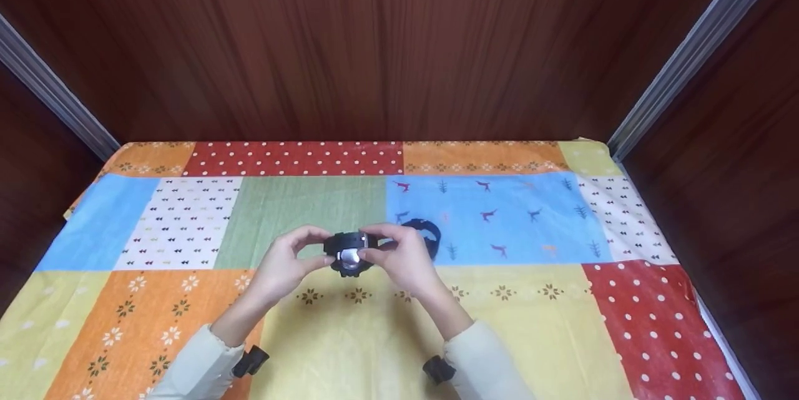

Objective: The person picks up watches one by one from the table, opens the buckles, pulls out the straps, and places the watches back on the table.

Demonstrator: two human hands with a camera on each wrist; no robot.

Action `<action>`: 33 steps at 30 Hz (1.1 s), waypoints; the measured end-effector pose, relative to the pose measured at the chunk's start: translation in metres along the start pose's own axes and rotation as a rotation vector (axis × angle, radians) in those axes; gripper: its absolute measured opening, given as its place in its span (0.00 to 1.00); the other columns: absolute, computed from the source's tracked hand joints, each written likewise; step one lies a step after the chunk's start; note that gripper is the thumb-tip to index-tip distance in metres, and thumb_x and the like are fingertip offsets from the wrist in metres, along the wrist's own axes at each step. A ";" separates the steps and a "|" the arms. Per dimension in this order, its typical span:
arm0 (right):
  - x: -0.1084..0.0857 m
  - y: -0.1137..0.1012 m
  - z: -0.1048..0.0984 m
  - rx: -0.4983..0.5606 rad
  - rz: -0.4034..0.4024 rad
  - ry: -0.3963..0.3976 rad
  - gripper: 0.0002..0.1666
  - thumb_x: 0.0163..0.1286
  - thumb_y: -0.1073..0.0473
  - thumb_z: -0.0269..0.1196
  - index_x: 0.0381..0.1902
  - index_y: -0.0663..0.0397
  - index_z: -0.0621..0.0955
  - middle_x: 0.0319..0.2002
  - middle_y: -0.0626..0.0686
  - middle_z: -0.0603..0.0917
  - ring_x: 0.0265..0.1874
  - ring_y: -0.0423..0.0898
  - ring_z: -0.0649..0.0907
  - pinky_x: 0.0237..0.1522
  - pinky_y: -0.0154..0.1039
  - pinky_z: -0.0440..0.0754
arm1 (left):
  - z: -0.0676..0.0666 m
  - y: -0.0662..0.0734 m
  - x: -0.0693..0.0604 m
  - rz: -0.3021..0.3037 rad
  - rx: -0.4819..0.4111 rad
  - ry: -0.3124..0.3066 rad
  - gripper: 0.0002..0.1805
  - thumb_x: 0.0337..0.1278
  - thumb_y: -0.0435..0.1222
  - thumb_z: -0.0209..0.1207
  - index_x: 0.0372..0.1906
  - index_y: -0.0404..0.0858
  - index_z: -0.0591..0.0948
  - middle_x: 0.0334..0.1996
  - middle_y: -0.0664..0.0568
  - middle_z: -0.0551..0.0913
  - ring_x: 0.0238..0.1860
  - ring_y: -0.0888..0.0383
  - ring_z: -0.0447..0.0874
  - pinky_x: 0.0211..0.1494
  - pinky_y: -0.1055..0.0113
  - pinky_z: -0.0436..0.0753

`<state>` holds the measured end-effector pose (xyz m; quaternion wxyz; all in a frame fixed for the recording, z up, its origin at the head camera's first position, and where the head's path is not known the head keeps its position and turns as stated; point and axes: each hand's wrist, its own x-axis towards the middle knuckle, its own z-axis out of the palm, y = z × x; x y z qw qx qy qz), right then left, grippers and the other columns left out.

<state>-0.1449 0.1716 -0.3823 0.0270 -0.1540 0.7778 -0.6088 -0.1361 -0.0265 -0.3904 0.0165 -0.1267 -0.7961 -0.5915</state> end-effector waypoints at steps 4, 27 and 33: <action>-0.002 -0.002 0.001 -0.017 -0.008 0.004 0.18 0.53 0.72 0.66 0.44 0.71 0.79 0.41 0.64 0.80 0.38 0.53 0.82 0.40 0.37 0.80 | 0.000 0.003 -0.001 0.012 0.019 -0.009 0.15 0.44 0.23 0.62 0.40 0.36 0.80 0.39 0.48 0.82 0.48 0.50 0.76 0.55 0.52 0.69; -0.005 -0.011 0.003 -0.165 -0.072 -0.015 0.16 0.52 0.69 0.68 0.41 0.67 0.82 0.37 0.60 0.80 0.30 0.49 0.81 0.32 0.34 0.80 | 0.005 0.013 -0.007 0.079 0.101 -0.071 0.17 0.50 0.32 0.64 0.48 0.37 0.79 0.43 0.47 0.77 0.46 0.53 0.74 0.43 0.69 0.79; -0.005 -0.009 0.003 -0.230 -0.100 -0.007 0.17 0.51 0.69 0.68 0.41 0.65 0.82 0.36 0.57 0.81 0.30 0.47 0.81 0.32 0.36 0.80 | 0.006 0.012 -0.006 0.106 0.150 -0.059 0.16 0.50 0.33 0.64 0.47 0.40 0.80 0.44 0.47 0.77 0.46 0.52 0.74 0.45 0.65 0.79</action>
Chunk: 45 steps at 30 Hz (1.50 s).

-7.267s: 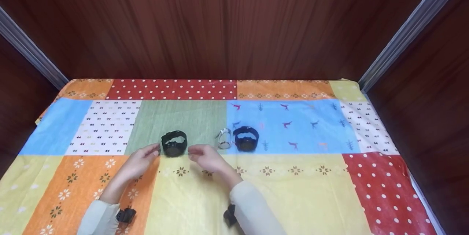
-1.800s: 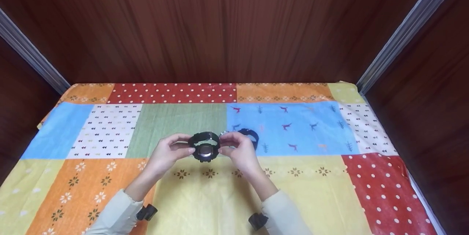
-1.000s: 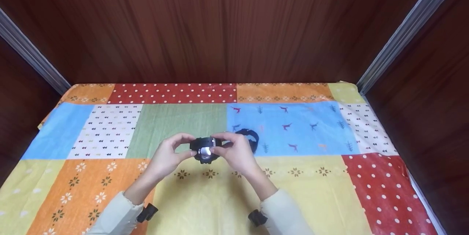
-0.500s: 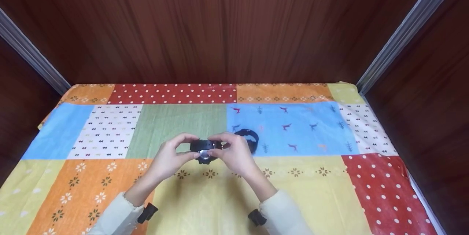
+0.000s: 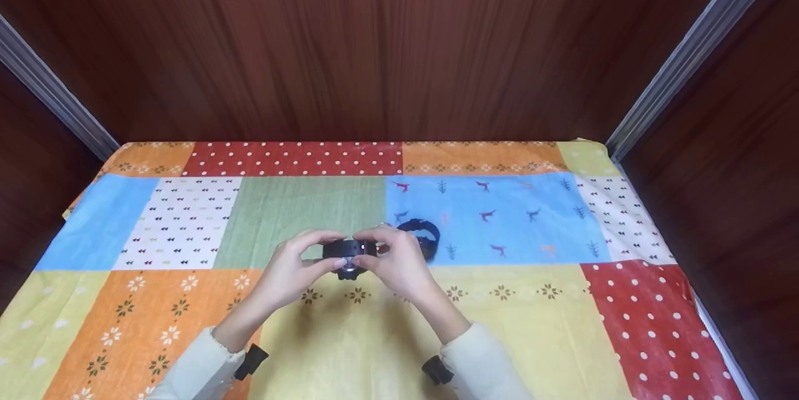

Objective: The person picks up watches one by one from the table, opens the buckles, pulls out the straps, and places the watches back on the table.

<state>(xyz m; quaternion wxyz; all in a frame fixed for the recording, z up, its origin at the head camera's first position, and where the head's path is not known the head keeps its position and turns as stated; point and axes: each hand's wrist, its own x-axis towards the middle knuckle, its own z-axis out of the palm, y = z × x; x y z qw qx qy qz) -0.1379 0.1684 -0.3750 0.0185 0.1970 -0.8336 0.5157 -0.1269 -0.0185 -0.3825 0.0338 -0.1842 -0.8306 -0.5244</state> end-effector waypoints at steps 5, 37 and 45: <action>0.001 0.001 0.000 -0.064 -0.022 0.001 0.18 0.49 0.69 0.69 0.41 0.63 0.83 0.34 0.54 0.81 0.31 0.46 0.81 0.33 0.39 0.80 | 0.000 0.000 0.000 0.033 0.059 0.016 0.16 0.49 0.34 0.64 0.47 0.42 0.81 0.43 0.48 0.79 0.45 0.52 0.75 0.48 0.57 0.75; -0.001 0.005 -0.005 0.038 0.033 -0.068 0.16 0.52 0.67 0.68 0.41 0.66 0.82 0.34 0.57 0.81 0.31 0.46 0.81 0.33 0.34 0.80 | -0.004 -0.006 0.000 -0.028 -0.041 -0.019 0.14 0.48 0.32 0.65 0.44 0.38 0.82 0.40 0.52 0.81 0.45 0.56 0.77 0.48 0.65 0.76; -0.002 0.005 -0.008 0.077 0.063 -0.075 0.17 0.53 0.68 0.68 0.42 0.67 0.82 0.36 0.59 0.81 0.33 0.46 0.82 0.36 0.35 0.80 | -0.008 -0.010 -0.001 -0.040 -0.080 -0.035 0.13 0.48 0.32 0.65 0.43 0.39 0.83 0.40 0.53 0.82 0.45 0.57 0.77 0.51 0.60 0.74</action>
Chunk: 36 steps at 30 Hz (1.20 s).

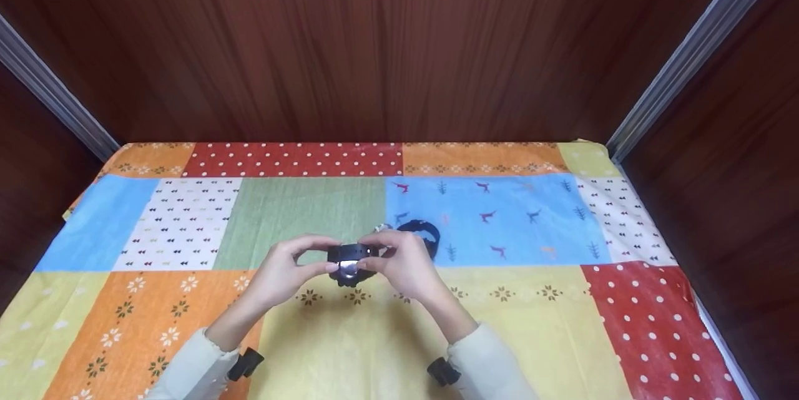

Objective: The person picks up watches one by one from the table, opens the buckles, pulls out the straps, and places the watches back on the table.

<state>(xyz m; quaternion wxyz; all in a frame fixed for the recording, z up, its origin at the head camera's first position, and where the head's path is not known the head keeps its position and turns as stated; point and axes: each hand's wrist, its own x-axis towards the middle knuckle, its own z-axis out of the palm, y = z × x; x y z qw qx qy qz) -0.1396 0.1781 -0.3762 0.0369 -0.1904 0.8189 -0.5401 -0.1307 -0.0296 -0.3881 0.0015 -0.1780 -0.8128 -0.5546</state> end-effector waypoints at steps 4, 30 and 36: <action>-0.001 0.000 -0.001 0.029 0.013 -0.003 0.17 0.53 0.68 0.68 0.42 0.67 0.82 0.36 0.60 0.81 0.33 0.48 0.82 0.36 0.35 0.80 | -0.001 -0.002 0.000 0.011 -0.013 0.000 0.14 0.47 0.30 0.65 0.43 0.37 0.83 0.39 0.52 0.82 0.45 0.56 0.77 0.52 0.58 0.72; 0.002 -0.001 0.000 0.028 0.011 0.009 0.16 0.53 0.69 0.67 0.42 0.69 0.81 0.38 0.60 0.79 0.34 0.47 0.81 0.37 0.35 0.80 | -0.001 0.000 0.001 -0.008 -0.009 0.050 0.14 0.44 0.30 0.66 0.41 0.36 0.82 0.37 0.50 0.82 0.44 0.54 0.78 0.51 0.56 0.72; 0.006 -0.003 0.003 -0.076 -0.050 0.037 0.16 0.52 0.70 0.67 0.41 0.67 0.82 0.39 0.57 0.78 0.32 0.46 0.77 0.34 0.33 0.79 | -0.001 -0.001 0.002 -0.020 0.001 0.068 0.14 0.46 0.30 0.66 0.42 0.36 0.82 0.38 0.50 0.82 0.44 0.53 0.78 0.50 0.57 0.73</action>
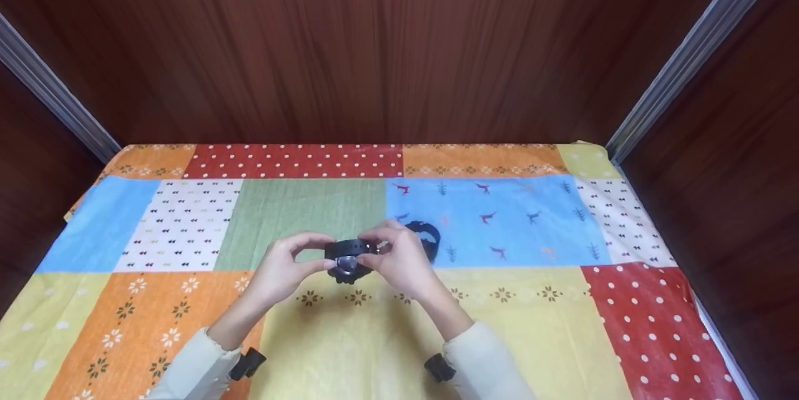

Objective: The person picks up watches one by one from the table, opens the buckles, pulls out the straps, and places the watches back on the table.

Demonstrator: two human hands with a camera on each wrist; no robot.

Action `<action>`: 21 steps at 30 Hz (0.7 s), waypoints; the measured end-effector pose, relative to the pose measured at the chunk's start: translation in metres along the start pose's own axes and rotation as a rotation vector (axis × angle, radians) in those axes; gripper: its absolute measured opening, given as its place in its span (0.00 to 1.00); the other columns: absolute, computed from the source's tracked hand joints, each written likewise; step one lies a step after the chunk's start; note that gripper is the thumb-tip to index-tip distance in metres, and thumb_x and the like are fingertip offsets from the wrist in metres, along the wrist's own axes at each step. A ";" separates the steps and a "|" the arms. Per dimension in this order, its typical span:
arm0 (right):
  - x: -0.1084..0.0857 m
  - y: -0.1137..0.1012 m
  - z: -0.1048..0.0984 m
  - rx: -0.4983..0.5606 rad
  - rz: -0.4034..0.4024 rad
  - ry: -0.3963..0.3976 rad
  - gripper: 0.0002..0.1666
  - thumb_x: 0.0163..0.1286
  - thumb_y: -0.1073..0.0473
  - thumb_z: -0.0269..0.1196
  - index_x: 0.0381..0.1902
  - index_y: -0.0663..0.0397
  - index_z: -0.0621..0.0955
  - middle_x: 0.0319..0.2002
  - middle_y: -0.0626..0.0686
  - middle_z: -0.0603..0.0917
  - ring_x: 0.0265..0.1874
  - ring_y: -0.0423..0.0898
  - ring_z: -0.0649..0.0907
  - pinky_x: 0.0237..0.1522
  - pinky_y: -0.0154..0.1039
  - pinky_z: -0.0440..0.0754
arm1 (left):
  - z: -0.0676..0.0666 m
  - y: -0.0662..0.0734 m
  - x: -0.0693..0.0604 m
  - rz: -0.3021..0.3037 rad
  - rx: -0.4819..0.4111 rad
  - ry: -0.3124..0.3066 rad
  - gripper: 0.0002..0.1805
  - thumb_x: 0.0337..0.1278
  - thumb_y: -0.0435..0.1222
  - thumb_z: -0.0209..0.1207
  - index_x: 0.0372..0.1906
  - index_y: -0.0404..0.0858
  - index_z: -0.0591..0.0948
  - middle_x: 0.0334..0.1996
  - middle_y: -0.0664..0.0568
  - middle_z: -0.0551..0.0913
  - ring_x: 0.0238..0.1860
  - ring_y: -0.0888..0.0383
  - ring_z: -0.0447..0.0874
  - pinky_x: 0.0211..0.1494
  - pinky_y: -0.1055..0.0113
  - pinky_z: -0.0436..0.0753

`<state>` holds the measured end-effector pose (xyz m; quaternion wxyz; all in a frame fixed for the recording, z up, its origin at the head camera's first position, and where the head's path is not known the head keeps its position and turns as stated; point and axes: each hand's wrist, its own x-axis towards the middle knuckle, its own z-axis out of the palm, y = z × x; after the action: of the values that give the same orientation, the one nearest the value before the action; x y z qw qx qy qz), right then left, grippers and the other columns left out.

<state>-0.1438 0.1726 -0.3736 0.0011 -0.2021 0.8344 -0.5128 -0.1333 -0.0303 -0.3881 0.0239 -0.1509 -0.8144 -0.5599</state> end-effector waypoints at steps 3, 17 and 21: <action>0.001 -0.002 0.002 -0.048 -0.023 0.018 0.16 0.51 0.70 0.68 0.40 0.64 0.82 0.38 0.54 0.78 0.31 0.45 0.76 0.34 0.34 0.78 | 0.000 -0.001 0.000 0.002 0.006 0.005 0.14 0.46 0.30 0.65 0.42 0.35 0.82 0.38 0.50 0.82 0.44 0.53 0.77 0.50 0.56 0.73; 0.008 -0.004 0.008 -0.144 -0.096 0.019 0.15 0.48 0.67 0.71 0.37 0.58 0.84 0.34 0.48 0.79 0.34 0.45 0.76 0.32 0.39 0.76 | -0.001 0.002 -0.001 0.022 0.050 0.017 0.13 0.46 0.29 0.65 0.41 0.35 0.82 0.38 0.48 0.81 0.44 0.53 0.78 0.48 0.59 0.76; 0.008 -0.005 0.009 -0.133 -0.092 0.017 0.14 0.47 0.68 0.71 0.36 0.59 0.84 0.34 0.48 0.79 0.34 0.46 0.76 0.32 0.42 0.77 | -0.002 0.003 -0.001 0.030 0.054 0.018 0.13 0.45 0.29 0.65 0.41 0.34 0.82 0.38 0.48 0.82 0.44 0.53 0.78 0.48 0.60 0.76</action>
<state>-0.1477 0.1606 -0.3717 -0.0429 -0.2355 0.8564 -0.4574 -0.1320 -0.0310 -0.3852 0.0440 -0.1574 -0.8266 -0.5385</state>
